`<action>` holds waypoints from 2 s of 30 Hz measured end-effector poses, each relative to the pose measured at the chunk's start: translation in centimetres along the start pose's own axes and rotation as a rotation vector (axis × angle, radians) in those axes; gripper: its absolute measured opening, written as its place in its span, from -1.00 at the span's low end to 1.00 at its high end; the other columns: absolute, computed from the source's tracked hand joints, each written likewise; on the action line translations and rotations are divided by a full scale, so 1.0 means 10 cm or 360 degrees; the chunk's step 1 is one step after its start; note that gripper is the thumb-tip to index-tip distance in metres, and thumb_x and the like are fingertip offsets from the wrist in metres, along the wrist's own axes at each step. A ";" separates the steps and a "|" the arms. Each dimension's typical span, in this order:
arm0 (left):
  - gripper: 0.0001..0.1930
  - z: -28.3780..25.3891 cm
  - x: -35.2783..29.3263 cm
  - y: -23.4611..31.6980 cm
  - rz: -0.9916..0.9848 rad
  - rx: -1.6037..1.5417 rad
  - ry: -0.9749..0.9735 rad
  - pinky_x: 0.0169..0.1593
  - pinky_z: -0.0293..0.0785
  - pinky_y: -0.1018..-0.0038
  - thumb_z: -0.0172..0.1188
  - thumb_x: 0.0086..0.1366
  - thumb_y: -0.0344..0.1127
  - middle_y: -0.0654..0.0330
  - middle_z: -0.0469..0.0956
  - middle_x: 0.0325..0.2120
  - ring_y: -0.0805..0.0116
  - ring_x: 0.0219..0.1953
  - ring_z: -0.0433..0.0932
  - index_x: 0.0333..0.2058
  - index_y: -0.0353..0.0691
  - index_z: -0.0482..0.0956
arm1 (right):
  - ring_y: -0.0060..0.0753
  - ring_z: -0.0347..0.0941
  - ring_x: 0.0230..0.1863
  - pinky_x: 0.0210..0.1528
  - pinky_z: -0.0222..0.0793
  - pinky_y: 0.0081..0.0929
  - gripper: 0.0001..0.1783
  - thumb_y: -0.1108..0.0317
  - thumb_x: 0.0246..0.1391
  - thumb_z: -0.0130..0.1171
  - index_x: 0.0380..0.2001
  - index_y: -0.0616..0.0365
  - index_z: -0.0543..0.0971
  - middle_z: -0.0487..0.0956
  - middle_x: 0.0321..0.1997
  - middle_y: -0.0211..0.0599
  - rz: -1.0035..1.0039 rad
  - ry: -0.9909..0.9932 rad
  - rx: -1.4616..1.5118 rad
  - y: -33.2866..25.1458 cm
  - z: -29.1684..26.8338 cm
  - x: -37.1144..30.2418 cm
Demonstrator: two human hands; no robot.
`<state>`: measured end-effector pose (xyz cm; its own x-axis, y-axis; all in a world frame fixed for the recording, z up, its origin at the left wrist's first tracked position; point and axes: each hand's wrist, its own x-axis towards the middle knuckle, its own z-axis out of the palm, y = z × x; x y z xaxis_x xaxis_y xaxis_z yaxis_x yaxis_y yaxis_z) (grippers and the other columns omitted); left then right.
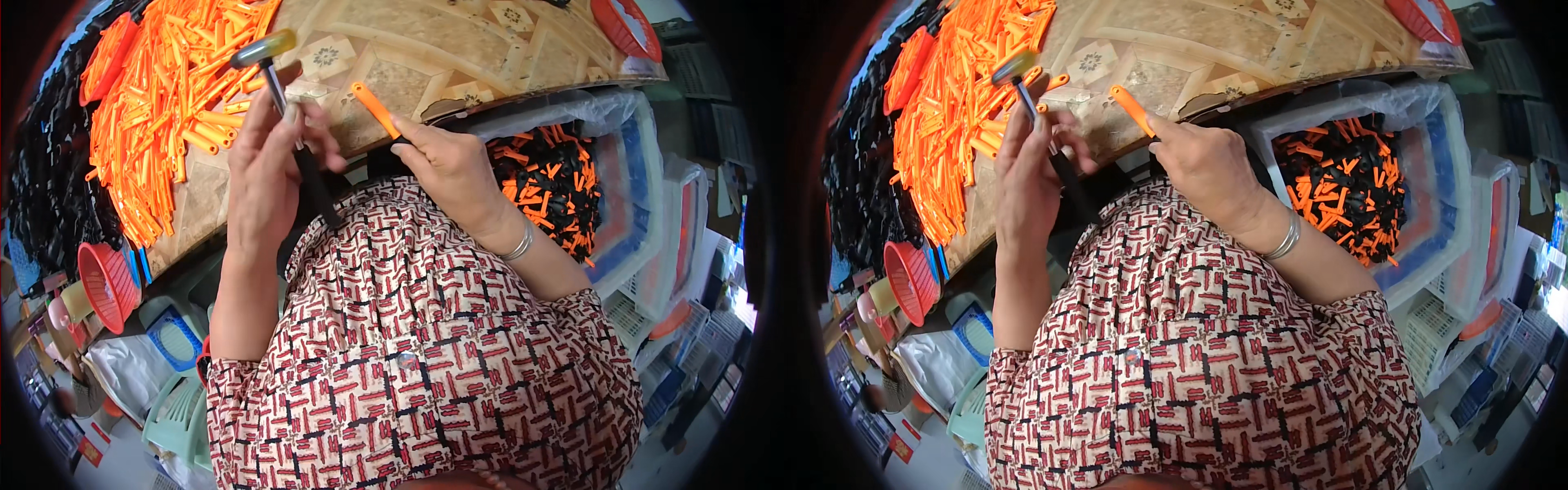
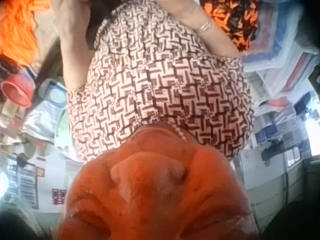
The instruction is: The person assembles small plastic components by inserting orange plastic handles into black plastic heads. They use a small hammer to tap the handles into place, ensuring a secure fit. The person works at a wooden table, handling the parts one by one and placing the finished items on the table.
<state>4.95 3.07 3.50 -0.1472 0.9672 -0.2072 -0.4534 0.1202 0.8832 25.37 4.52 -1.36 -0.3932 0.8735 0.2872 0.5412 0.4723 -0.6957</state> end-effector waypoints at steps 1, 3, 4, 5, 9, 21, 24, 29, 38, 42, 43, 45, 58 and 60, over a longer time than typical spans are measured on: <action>-0.59 -0.07 -0.06 0.00 0.0087 0.0207 -0.0264 -0.42 0.45 0.61 0.05 0.47 -0.33 0.27 0.52 -0.53 0.52 -0.48 0.53 0.25 -0.19 0.37 | -0.35 0.63 -0.43 -0.32 0.52 -0.53 -0.63 0.48 0.06 0.34 -0.02 0.26 0.65 0.69 -0.37 -0.10 0.0006 0.0070 0.0110 0.05 0.03 0.00; -0.50 -0.19 -0.23 0.03 -0.0151 0.0926 -0.0267 -0.40 0.41 0.59 0.04 0.46 -0.39 0.27 0.47 -0.52 0.50 -0.57 0.45 0.35 -0.13 0.30 | -0.34 0.59 -0.50 -0.38 0.48 -0.50 -0.62 0.47 0.04 0.33 -0.02 0.23 0.65 0.66 -0.43 -0.07 0.0220 0.0006 0.0375 0.05 0.00 0.00; -0.50 -0.21 -0.27 0.03 -0.0205 0.1212 -0.0342 -0.39 0.40 0.61 0.07 0.44 -0.44 0.29 0.47 -0.52 0.51 -0.57 0.44 0.33 -0.07 0.36 | -0.34 0.57 -0.54 -0.40 0.46 -0.48 -0.62 0.46 0.03 0.32 -0.02 0.21 0.65 0.64 -0.47 -0.05 0.0328 -0.0032 0.0507 0.06 0.00 0.00; -0.51 -0.22 -0.30 0.01 0.0005 0.1378 -0.0307 -0.37 0.41 0.59 0.10 0.42 -0.46 0.27 0.51 -0.50 0.50 -0.55 0.46 0.30 -0.06 0.40 | -0.53 0.50 -0.59 -0.42 0.42 -0.56 -0.61 0.49 0.02 0.33 -0.01 0.20 0.66 0.63 -0.53 -0.06 0.0277 0.0099 0.0638 0.11 0.08 -0.01; -0.49 -0.31 -0.26 -0.13 0.0624 0.1831 -0.0306 -0.31 0.48 0.41 0.21 0.33 -0.49 0.13 0.56 -0.48 0.32 -0.49 0.56 0.23 0.06 0.50 | -0.69 0.47 -0.54 -0.41 0.41 -0.67 -0.60 0.54 0.02 0.34 0.00 0.21 0.66 0.63 -0.53 -0.28 0.0477 -0.0016 0.0853 0.15 0.08 0.01; -0.47 -0.30 -0.17 -0.18 0.1211 0.2428 -0.0405 -0.49 0.39 0.40 0.32 0.09 -0.56 0.25 0.44 -0.58 0.33 -0.57 0.45 0.07 0.01 0.67 | -0.81 0.42 -0.54 -0.43 0.35 -0.77 -0.56 0.58 0.02 0.34 0.03 0.27 0.64 0.57 -0.56 -0.58 0.0842 -0.0219 0.1307 0.22 -0.01 0.08; -0.45 -0.26 -0.15 -0.17 0.1493 0.1972 -0.0168 -0.48 0.38 0.38 0.31 0.09 -0.54 0.26 0.42 -0.58 0.30 -0.57 0.45 0.08 0.09 0.66 | -0.80 0.42 -0.54 -0.43 0.36 -0.77 -0.56 0.59 0.01 0.34 0.03 0.27 0.64 0.56 -0.57 -0.58 0.0770 -0.0159 0.1303 0.24 0.03 0.07; -0.51 -0.34 -0.11 -0.17 0.1277 0.2533 -0.0334 -0.47 0.39 0.40 0.30 0.10 -0.58 0.24 0.48 -0.56 0.31 -0.56 0.46 0.03 -0.01 0.69 | -0.72 0.47 -0.50 -0.35 0.36 -0.78 -0.24 0.61 -0.01 0.37 0.31 0.19 0.40 0.57 -0.55 -0.47 0.0855 -0.0270 0.1276 0.20 -0.02 0.08; -0.55 -0.32 0.02 -0.04 0.1148 0.2334 -0.0290 -0.39 0.46 0.43 0.31 0.17 -0.55 0.21 0.54 -0.49 0.31 -0.48 0.56 0.06 -0.04 0.65 | -0.68 0.48 -0.54 -0.41 0.43 -0.68 -0.23 0.63 0.03 0.31 0.35 0.23 0.32 0.54 -0.56 -0.49 0.0931 -0.0335 0.1362 0.22 -0.09 0.12; -0.62 -0.40 0.00 -0.02 0.0823 0.1450 0.0098 -0.31 0.43 0.61 0.20 0.35 -0.53 0.30 0.63 -0.30 0.60 -0.39 0.51 0.13 -0.29 0.55 | -0.61 0.50 -0.56 -0.50 0.42 -0.64 -0.36 0.56 0.07 0.30 0.25 0.29 0.43 0.61 -0.54 -0.41 0.1052 -0.0609 0.1457 0.34 -0.67 0.15; -0.63 -0.44 0.03 0.02 0.0597 0.1212 0.0129 -0.35 0.38 0.65 0.19 0.37 -0.50 0.33 0.59 -0.33 0.63 -0.43 0.46 0.15 -0.29 0.53 | -0.62 0.50 -0.58 -0.53 0.41 -0.65 -0.39 0.53 0.06 0.32 0.23 0.23 0.48 0.62 -0.52 -0.39 0.0972 -0.0710 0.1270 0.47 -0.96 0.14; -0.63 -0.58 0.09 0.02 0.0233 0.0849 0.0143 -0.46 0.23 0.72 0.18 0.42 -0.40 0.39 0.48 -0.42 0.70 -0.52 0.31 0.17 -0.29 0.52 | -0.67 0.54 -0.44 -0.36 0.47 -0.61 -0.52 0.47 -0.04 0.39 0.03 0.18 0.65 0.65 -0.44 -0.45 0.0899 -0.0814 0.0589 0.80 -1.55 0.02; -0.62 -0.41 0.05 -0.09 0.0594 0.1651 0.0144 -0.12 0.49 0.53 0.26 0.33 -0.39 0.16 0.65 -0.32 0.50 -0.29 0.57 0.11 -0.26 0.56 | -0.13 0.34 0.33 0.33 0.23 -0.09 -0.30 -0.28 0.19 0.08 0.21 -0.07 0.48 0.47 0.28 -0.16 -0.0209 0.0280 -0.1221 1.94 -1.18 2.29; -0.62 -0.39 0.02 -0.08 0.0575 0.1650 0.0186 -0.13 0.49 0.52 0.25 0.34 -0.40 0.15 0.65 -0.32 0.50 -0.29 0.58 0.12 -0.26 0.56 | -0.14 0.29 0.37 0.35 0.14 0.05 -0.20 -0.41 0.15 -0.01 0.29 -0.16 0.41 0.45 0.30 -0.19 0.0241 -0.0083 -0.1216 1.81 -0.89 2.60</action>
<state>1.80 2.27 1.11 -0.2298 0.9625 0.1440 0.5819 0.0173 0.8131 31.54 36.84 -0.66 -0.2981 0.9373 0.1809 0.9463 0.3150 -0.0731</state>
